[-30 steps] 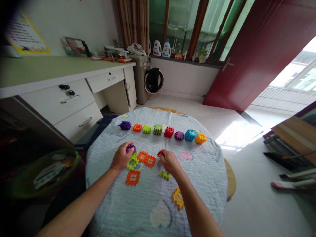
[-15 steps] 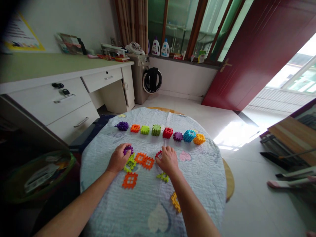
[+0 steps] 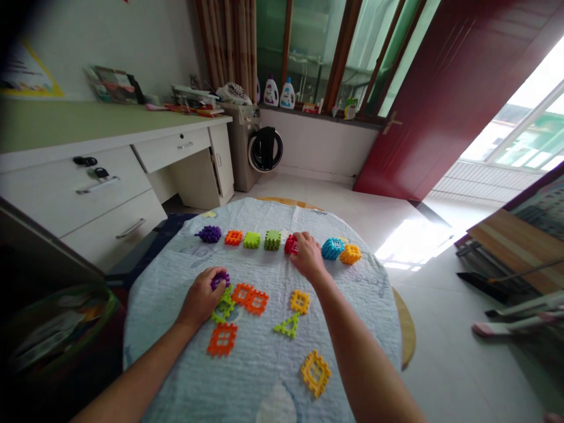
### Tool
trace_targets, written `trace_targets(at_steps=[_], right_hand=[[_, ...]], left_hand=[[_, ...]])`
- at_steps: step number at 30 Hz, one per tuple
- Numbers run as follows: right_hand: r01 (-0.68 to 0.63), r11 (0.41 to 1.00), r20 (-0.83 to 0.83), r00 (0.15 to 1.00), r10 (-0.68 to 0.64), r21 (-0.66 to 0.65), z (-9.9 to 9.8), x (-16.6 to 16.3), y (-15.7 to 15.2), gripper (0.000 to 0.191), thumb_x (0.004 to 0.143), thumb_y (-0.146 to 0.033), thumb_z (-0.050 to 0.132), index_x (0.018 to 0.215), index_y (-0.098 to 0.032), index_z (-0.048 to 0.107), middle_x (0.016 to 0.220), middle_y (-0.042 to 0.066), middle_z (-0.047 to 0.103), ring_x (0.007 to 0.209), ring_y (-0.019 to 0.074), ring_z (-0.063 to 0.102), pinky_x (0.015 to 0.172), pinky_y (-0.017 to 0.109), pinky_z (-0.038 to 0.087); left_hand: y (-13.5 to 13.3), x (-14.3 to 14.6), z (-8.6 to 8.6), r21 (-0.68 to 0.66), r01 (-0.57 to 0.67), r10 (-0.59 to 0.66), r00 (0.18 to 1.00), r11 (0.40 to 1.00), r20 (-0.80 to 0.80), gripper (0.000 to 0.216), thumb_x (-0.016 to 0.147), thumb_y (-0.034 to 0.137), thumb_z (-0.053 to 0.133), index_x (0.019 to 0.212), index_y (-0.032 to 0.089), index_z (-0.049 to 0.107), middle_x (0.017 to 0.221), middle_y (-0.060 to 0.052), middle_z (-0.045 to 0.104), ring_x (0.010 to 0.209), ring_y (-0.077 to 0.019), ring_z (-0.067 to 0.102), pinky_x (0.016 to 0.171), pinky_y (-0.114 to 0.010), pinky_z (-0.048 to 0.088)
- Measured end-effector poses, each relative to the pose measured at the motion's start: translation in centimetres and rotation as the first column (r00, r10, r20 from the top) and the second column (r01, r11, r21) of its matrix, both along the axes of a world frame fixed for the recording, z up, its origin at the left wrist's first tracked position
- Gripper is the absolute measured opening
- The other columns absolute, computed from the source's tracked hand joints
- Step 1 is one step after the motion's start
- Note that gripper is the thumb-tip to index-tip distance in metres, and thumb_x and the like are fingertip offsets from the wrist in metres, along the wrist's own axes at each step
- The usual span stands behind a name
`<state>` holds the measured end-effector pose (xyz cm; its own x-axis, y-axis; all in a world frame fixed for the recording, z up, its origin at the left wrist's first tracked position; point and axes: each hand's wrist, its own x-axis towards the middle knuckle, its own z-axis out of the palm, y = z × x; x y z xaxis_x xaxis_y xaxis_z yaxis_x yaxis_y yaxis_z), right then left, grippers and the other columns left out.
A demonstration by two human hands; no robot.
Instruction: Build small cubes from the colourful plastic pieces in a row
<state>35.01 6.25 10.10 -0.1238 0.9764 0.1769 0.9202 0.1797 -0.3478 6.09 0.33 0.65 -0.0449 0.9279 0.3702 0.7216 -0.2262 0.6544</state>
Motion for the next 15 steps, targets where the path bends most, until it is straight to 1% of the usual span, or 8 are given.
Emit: trace_targets(at_steps=[3,6,9,15], right_hand=[[0.003,0.999,0.04,0.999,-0.001,-0.04,0.7,0.8,2.9,0.046,0.074,-0.018,0.057,0.12,-0.02,0.057,0.121,0.01,0.057,0.108,0.0245,0.054,0.089,0.036,0.037],[-0.033,0.996,0.099,0.994,0.041,-0.078,0.4,1.0,4.7,0.042,0.074,-0.017,0.058,0.116,-0.021,0.06,0.117,0.008,0.059,0.106,0.0233,0.054,0.09,0.036,0.037],[-0.056,0.994,0.132,0.989,0.069,-0.098,-0.1,1.0,5.7,0.042,0.073,-0.016,0.058,0.114,-0.021,0.061,0.116,0.007,0.06,0.105,0.0227,0.054,0.091,0.036,0.036],[-0.046,0.991,0.154,0.986,0.065,-0.124,-0.7,0.8,6.5,0.044,0.07,-0.015,0.06,0.113,-0.022,0.063,0.115,0.008,0.061,0.104,0.0239,0.055,0.09,0.037,0.037]], left_hand=[[0.0,0.0,0.0,0.005,-0.002,0.002,1.0,1.0,0.001,0.025,0.077,0.026,0.05,0.098,0.019,0.062,0.101,-0.009,0.067,0.1,-0.0246,0.061,0.097,-0.041,0.048],[0.0,0.0,-0.1,0.002,0.002,-0.002,1.0,1.0,0.007,0.024,0.077,0.025,0.049,0.097,0.019,0.062,0.102,-0.009,0.067,0.102,-0.0248,0.061,0.098,-0.042,0.047],[0.1,-0.1,-0.3,-0.004,0.008,-0.008,1.0,1.0,0.004,0.025,0.078,0.024,0.049,0.098,0.018,0.062,0.103,-0.009,0.067,0.102,-0.0248,0.06,0.099,-0.042,0.047],[0.0,-0.1,-0.1,0.001,0.004,-0.004,1.0,1.0,-0.004,0.024,0.077,0.023,0.05,0.097,0.019,0.063,0.102,-0.009,0.067,0.101,-0.025,0.061,0.098,-0.042,0.047]])
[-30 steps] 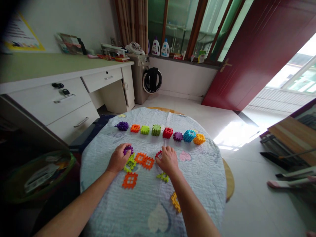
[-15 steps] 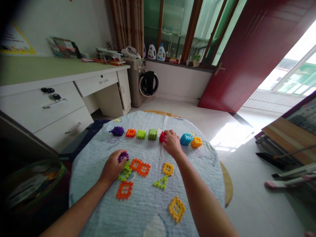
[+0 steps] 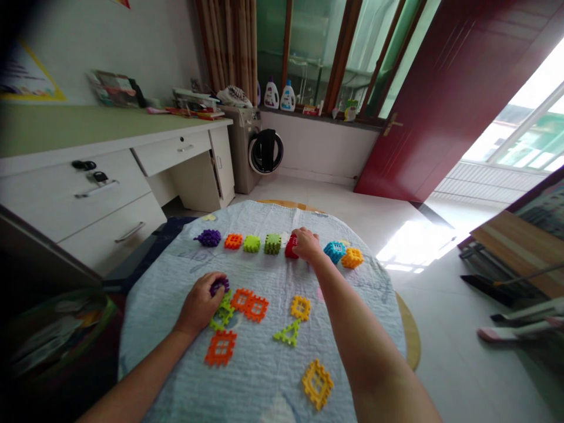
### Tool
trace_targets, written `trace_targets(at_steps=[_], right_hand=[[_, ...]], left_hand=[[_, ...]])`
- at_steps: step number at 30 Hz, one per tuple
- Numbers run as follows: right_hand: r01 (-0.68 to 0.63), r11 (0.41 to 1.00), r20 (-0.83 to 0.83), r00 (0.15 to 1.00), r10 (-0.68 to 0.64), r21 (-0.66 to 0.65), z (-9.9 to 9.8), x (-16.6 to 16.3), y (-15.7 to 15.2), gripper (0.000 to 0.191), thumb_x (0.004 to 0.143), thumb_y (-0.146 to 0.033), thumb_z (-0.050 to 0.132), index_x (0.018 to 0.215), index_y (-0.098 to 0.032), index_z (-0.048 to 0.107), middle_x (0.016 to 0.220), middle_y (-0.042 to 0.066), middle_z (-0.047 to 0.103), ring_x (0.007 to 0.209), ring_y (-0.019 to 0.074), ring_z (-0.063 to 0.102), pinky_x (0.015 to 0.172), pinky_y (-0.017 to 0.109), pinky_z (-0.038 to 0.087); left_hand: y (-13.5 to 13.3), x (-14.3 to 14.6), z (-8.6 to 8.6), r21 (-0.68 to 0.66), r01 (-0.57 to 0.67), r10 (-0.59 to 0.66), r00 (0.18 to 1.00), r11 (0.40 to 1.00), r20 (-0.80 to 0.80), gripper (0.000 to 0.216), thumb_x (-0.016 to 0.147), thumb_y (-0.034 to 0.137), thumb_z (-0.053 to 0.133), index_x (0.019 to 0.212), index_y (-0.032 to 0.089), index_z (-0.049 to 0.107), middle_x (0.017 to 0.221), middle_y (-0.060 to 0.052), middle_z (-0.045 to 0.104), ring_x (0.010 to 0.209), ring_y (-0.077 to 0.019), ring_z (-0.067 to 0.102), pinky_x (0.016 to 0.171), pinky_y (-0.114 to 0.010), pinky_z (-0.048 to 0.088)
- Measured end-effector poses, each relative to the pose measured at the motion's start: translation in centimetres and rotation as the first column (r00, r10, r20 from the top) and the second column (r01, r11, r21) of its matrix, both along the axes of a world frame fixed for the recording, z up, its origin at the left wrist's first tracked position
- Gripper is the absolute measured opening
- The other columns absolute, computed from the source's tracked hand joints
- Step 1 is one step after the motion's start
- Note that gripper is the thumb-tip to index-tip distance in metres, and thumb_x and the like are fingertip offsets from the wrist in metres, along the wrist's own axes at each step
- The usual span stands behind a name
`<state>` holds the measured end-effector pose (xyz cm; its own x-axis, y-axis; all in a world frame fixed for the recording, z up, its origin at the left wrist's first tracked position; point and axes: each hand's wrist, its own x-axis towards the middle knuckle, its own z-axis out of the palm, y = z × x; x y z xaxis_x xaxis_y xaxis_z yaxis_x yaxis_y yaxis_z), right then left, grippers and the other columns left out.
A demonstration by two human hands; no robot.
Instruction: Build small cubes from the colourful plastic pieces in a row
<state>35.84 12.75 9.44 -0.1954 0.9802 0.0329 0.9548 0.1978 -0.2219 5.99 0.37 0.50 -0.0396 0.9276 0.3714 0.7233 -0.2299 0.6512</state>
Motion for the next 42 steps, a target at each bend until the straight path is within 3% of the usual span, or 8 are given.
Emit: trace_targets(at_steps=[3,7,12,16,21,25,32,42], right_hand=[[0.011,1.0,0.007,1.0,-0.011,-0.006,-0.3,-0.2,-0.1,0.046,0.069,-0.016,0.061,0.114,-0.022,0.063,0.115,0.009,0.061,0.105,0.0257,0.054,0.091,0.039,0.037],[0.021,0.999,-0.015,1.0,-0.021,0.028,-0.1,-0.3,-1.4,0.055,0.071,-0.02,0.062,0.126,-0.023,0.056,0.131,0.01,0.054,0.114,0.0289,0.049,0.095,0.043,0.036],[0.022,0.977,-0.236,0.971,0.03,0.212,-0.4,0.2,-6.2,0.05,0.078,-0.023,0.056,0.127,-0.022,0.054,0.133,0.01,0.052,0.117,0.0266,0.049,0.101,0.043,0.038],[0.002,0.967,-0.373,0.923,0.097,0.255,-2.9,1.5,-10.8,0.042,0.078,-0.02,0.055,0.12,-0.02,0.057,0.124,0.01,0.056,0.115,0.0241,0.051,0.103,0.041,0.04],[0.155,0.974,-0.505,0.862,-0.051,0.166,-6.7,3.4,-14.1,0.035,0.078,-0.024,0.052,0.113,-0.022,0.06,0.113,0.008,0.06,0.104,0.0226,0.058,0.089,0.04,0.049],[0.224,0.965,-0.512,0.85,-0.125,0.137,-8.1,4.1,-14.8,0.03,0.077,-0.025,0.052,0.105,-0.022,0.063,0.103,0.007,0.062,0.093,0.0214,0.06,0.087,0.039,0.049],[0.266,0.946,-0.536,0.834,-0.13,0.184,-9.0,4.2,-15.2,0.023,0.078,-0.024,0.05,0.096,-0.019,0.064,0.099,0.009,0.062,0.092,0.0221,0.058,0.087,0.037,0.048],[0.241,0.936,-0.452,0.886,-0.103,0.258,-9.6,3.8,-15.2,0.016,0.079,-0.019,0.051,0.09,-0.02,0.063,0.099,0.007,0.062,0.097,0.0215,0.056,0.096,0.037,0.041]], left_hand=[[0.0,0.0,0.1,0.004,0.003,-0.003,1.0,1.0,0.002,0.023,0.076,0.023,0.051,0.096,0.019,0.062,0.1,-0.009,0.067,0.1,-0.0248,0.061,0.097,-0.042,0.048],[0.0,0.1,0.1,0.003,0.004,-0.004,1.0,1.0,0.005,0.023,0.076,0.022,0.05,0.095,0.02,0.062,0.1,-0.008,0.067,0.099,-0.0246,0.061,0.096,-0.042,0.048],[0.0,0.0,0.1,0.008,0.009,-0.008,1.0,1.0,-0.005,0.022,0.076,0.023,0.05,0.094,0.019,0.062,0.1,-0.009,0.067,0.099,-0.025,0.061,0.096,-0.042,0.048],[0.0,0.0,0.1,0.018,0.014,-0.014,1.0,1.0,-0.015,0.021,0.076,0.023,0.05,0.093,0.02,0.062,0.099,-0.009,0.067,0.098,-0.0253,0.061,0.095,-0.042,0.048],[0.1,0.1,0.0,0.031,0.017,-0.016,1.0,0.999,-0.024,0.02,0.074,0.021,0.051,0.091,0.021,0.062,0.097,-0.008,0.067,0.098,-0.0249,0.061,0.095,-0.041,0.048],[0.1,0.1,0.0,0.038,0.021,-0.02,0.999,0.999,-0.037,0.019,0.075,0.021,0.05,0.09,0.021,0.061,0.096,-0.008,0.066,0.097,-0.025,0.061,0.095,-0.041,0.048],[-0.1,0.1,0.2,0.022,0.038,-0.037,0.998,0.999,-0.058,0.019,0.075,0.021,0.049,0.09,0.02,0.062,0.098,-0.008,0.067,0.098,-0.0248,0.061,0.095,-0.04,0.048],[-0.1,0.2,0.3,0.022,0.04,-0.039,0.998,0.999,-0.045,0.02,0.075,0.022,0.05,0.089,0.02,0.063,0.099,-0.008,0.068,0.099,-0.0241,0.062,0.096,-0.039,0.048]])
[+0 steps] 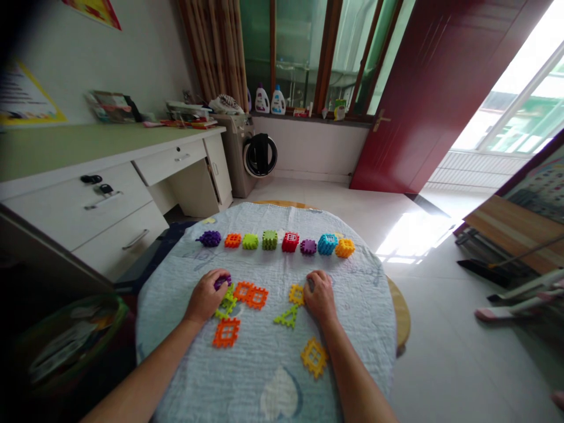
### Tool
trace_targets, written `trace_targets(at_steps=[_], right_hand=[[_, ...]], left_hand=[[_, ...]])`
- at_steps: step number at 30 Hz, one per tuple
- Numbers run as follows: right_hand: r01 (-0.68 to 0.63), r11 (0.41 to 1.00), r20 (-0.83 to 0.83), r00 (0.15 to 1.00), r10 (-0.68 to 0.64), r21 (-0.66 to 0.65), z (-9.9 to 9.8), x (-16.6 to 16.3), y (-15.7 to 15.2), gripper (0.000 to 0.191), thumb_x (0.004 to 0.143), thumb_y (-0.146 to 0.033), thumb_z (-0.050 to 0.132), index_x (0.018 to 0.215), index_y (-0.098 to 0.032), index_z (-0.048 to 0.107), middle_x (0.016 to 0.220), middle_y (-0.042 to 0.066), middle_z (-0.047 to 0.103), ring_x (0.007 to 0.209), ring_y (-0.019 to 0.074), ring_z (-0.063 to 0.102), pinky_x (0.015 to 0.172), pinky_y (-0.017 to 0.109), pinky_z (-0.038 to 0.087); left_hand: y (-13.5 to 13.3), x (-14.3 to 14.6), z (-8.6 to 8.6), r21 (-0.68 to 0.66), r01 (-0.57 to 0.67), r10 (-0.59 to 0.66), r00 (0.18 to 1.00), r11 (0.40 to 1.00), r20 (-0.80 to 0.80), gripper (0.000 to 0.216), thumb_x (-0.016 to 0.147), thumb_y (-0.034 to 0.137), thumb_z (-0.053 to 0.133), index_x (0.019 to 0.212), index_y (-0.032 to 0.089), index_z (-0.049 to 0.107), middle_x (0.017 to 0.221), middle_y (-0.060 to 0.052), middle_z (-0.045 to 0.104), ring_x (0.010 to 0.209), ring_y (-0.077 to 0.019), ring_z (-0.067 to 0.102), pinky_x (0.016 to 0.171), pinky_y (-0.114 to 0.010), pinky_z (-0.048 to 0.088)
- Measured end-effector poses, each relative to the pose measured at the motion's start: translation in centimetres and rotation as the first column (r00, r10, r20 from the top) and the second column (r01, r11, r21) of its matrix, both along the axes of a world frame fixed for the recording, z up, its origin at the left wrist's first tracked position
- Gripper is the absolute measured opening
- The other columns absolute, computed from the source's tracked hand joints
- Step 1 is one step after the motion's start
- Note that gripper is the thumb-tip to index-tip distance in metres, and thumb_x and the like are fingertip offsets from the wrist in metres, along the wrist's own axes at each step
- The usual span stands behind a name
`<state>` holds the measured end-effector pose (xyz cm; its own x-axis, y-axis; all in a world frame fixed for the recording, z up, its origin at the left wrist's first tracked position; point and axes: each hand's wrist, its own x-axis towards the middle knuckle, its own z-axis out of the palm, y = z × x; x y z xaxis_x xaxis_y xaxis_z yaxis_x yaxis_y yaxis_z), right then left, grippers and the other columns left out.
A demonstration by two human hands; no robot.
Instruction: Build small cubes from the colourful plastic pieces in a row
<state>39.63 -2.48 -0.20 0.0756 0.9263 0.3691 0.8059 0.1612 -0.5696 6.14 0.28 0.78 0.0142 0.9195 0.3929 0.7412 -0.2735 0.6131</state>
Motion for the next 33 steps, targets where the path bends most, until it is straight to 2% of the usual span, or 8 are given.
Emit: trace_targets(at_steps=[11,23,28,33], right_hand=[[0.0,0.999,0.017,1.0,-0.001,0.051,-0.7,0.09,0.18,0.014,0.076,-0.017,0.052,0.084,-0.019,0.063,0.094,0.007,0.062,0.093,0.0208,0.055,0.092,0.036,0.042],[-0.014,1.0,0.017,1.0,0.014,0.014,-0.29,0.05,-0.17,0.011,0.079,-0.019,0.051,0.079,-0.02,0.063,0.095,0.006,0.062,0.095,0.0202,0.055,0.095,0.036,0.038],[-0.079,0.996,0.012,0.997,0.08,-0.034,-0.43,0.42,-0.03,0.019,0.076,-0.014,0.046,0.072,-0.021,0.064,0.098,0.004,0.064,0.098,0.0184,0.054,0.097,0.034,0.035],[-0.088,0.994,0.01,0.996,0.089,-0.069,-0.54,0.51,0.09,0.022,0.073,-0.013,0.046,0.07,-0.022,0.065,0.1,0.003,0.064,0.1,0.0185,0.054,0.1,0.035,0.033]], left_hand=[[0.14,-0.08,-0.32,0.004,0.012,-0.012,1.0,1.0,0.011,0.02,0.074,0.02,0.05,0.088,0.019,0.064,0.097,-0.008,0.069,0.097,-0.024,0.062,0.095,-0.039,0.048],[0.18,-0.1,-0.48,0.022,0.021,-0.021,1.0,1.0,0.0,0.019,0.074,0.021,0.051,0.087,0.019,0.064,0.097,-0.008,0.069,0.096,-0.0244,0.063,0.094,-0.04,0.049],[0.23,-0.15,-0.61,0.013,0.02,-0.02,1.0,1.0,0.01,0.019,0.074,0.022,0.051,0.088,0.019,0.064,0.098,-0.008,0.069,0.097,-0.0243,0.063,0.095,-0.04,0.049],[0.28,-0.33,-0.68,0.014,0.022,-0.023,0.999,1.0,0.045,0.02,0.078,0.027,0.049,0.088,0.019,0.065,0.1,-0.009,0.068,0.1,-0.0245,0.062,0.097,-0.041,0.048]])
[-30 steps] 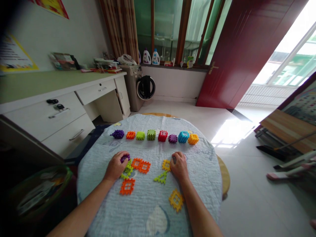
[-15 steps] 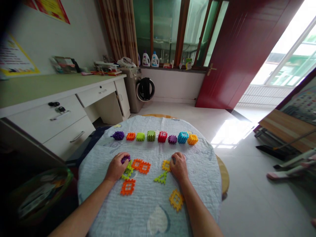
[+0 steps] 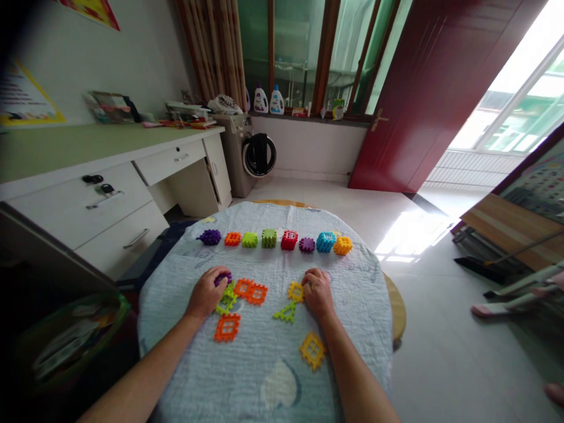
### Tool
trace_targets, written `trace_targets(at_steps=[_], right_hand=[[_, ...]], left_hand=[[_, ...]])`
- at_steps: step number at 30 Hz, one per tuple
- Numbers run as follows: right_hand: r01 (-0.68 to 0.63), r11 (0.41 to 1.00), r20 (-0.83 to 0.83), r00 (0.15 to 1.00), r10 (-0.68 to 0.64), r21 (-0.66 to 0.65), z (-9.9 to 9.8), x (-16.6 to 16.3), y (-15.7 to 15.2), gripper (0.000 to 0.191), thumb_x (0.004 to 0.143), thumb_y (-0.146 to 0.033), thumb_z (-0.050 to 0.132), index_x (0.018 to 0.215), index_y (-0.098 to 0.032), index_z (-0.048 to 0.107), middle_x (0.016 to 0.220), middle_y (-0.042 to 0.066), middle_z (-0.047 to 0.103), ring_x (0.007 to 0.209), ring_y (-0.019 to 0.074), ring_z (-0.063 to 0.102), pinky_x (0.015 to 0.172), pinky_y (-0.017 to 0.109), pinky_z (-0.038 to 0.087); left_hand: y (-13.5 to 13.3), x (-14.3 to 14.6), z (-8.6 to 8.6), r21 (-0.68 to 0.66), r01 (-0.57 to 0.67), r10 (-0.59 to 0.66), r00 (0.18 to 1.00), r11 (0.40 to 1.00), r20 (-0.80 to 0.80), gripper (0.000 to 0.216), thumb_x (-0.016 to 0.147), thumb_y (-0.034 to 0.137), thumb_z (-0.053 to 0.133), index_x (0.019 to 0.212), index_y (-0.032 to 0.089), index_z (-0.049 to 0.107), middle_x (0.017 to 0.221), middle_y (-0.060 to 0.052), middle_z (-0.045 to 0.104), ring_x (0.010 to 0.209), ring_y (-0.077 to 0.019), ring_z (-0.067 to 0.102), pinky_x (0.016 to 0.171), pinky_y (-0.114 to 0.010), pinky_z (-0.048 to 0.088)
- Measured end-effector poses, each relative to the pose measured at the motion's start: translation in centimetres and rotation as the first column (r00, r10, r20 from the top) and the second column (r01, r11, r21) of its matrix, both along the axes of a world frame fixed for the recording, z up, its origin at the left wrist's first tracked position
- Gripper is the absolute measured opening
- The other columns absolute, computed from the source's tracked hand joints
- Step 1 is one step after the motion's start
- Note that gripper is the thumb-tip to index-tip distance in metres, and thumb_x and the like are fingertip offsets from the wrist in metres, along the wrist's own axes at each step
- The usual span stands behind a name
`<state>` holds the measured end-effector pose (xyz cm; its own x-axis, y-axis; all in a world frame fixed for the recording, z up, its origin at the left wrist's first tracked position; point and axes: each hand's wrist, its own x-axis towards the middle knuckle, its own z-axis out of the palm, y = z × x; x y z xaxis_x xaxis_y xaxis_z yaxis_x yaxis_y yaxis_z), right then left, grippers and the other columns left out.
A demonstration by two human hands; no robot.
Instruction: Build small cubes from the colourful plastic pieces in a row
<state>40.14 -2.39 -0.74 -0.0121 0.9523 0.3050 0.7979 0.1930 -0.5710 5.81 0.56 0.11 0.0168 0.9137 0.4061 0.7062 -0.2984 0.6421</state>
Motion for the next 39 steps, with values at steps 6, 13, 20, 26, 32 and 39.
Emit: trace_targets(at_steps=[6,13,20,26,32,39], right_hand=[[-0.048,0.991,0.055,0.997,0.055,-0.123,1.2,-0.2,-0.4,0.018,0.077,-0.023,0.054,0.088,-0.023,0.068,0.111,0.004,0.062,0.111,0.0222,0.052,0.106,0.041,0.028],[-0.179,0.924,0.087,0.972,0.22,-0.338,3.0,-0.5,-1.6,0.055,0.066,-0.024,0.066,0.12,-0.021,0.059,0.135,0.01,0.049,0.126,0.0256,0.043,0.108,0.04,0.03],[-0.031,0.954,0.241,0.965,0.107,-0.299,4.0,-1.0,-2.1,0.042,0.066,-0.026,0.07,0.106,-0.017,0.063,0.107,0.01,0.058,0.106,0.026,0.05,0.095,0.039,0.039],[0.005,0.982,0.049,0.999,0.004,-0.19,5.5,2.0,-5.9,0.041,0.07,-0.026,0.066,0.109,-0.02,0.059,0.097,0.005,0.058,0.091,0.0198,0.056,0.087,0.035,0.045],[-0.058,0.961,0.01,0.998,0.063,-0.272,6.0,2.0,-11.3,0.041,0.066,-0.02,0.064,0.106,-0.021,0.059,0.097,0.004,0.056,0.092,0.0194,0.056,0.087,0.033,0.046],[0.017,0.979,0.074,0.997,-0.002,-0.201,4.2,0.4,-9.1,0.047,0.07,-0.021,0.063,0.116,-0.019,0.056,0.102,0.007,0.054,0.097,0.0219,0.054,0.091,0.036,0.045]], left_hand=[[0.1,-0.2,0.1,0.031,-0.046,0.045,0.998,0.998,0.044,0.027,0.084,0.038,0.046,0.089,0.02,0.066,0.108,-0.01,0.067,0.108,-0.0253,0.06,0.103,-0.042,0.045],[0.1,-0.1,0.1,0.004,-0.032,0.032,0.998,0.999,0.051,0.028,0.084,0.04,0.047,0.091,0.019,0.065,0.104,-0.01,0.067,0.105,-0.025,0.06,0.102,-0.041,0.044],[0.0,-0.1,0.2,-0.017,-0.035,0.035,0.999,0.999,0.021,0.025,0.082,0.037,0.048,0.091,0.02,0.064,0.103,-0.009,0.067,0.103,-0.0247,0.061,0.1,-0.039,0.046],[-0.1,0.0,0.5,-0.028,-0.021,0.02,1.0,0.999,-0.011,0.022,0.08,0.034,0.049,0.09,0.021,0.064,0.1,-0.008,0.067,0.101,-0.024,0.061,0.098,-0.038,0.047],[-0.1,0.1,0.4,-0.025,-0.017,0.016,0.999,1.0,-0.03,0.022,0.077,0.032,0.049,0.089,0.02,0.063,0.098,-0.008,0.067,0.098,-0.0242,0.061,0.096,-0.038,0.047],[-0.2,0.1,0.5,-0.028,-0.025,0.023,0.999,0.999,-0.047,0.023,0.076,0.031,0.049,0.089,0.019,0.063,0.098,-0.008,0.067,0.098,-0.0247,0.061,0.097,-0.039,0.047]])
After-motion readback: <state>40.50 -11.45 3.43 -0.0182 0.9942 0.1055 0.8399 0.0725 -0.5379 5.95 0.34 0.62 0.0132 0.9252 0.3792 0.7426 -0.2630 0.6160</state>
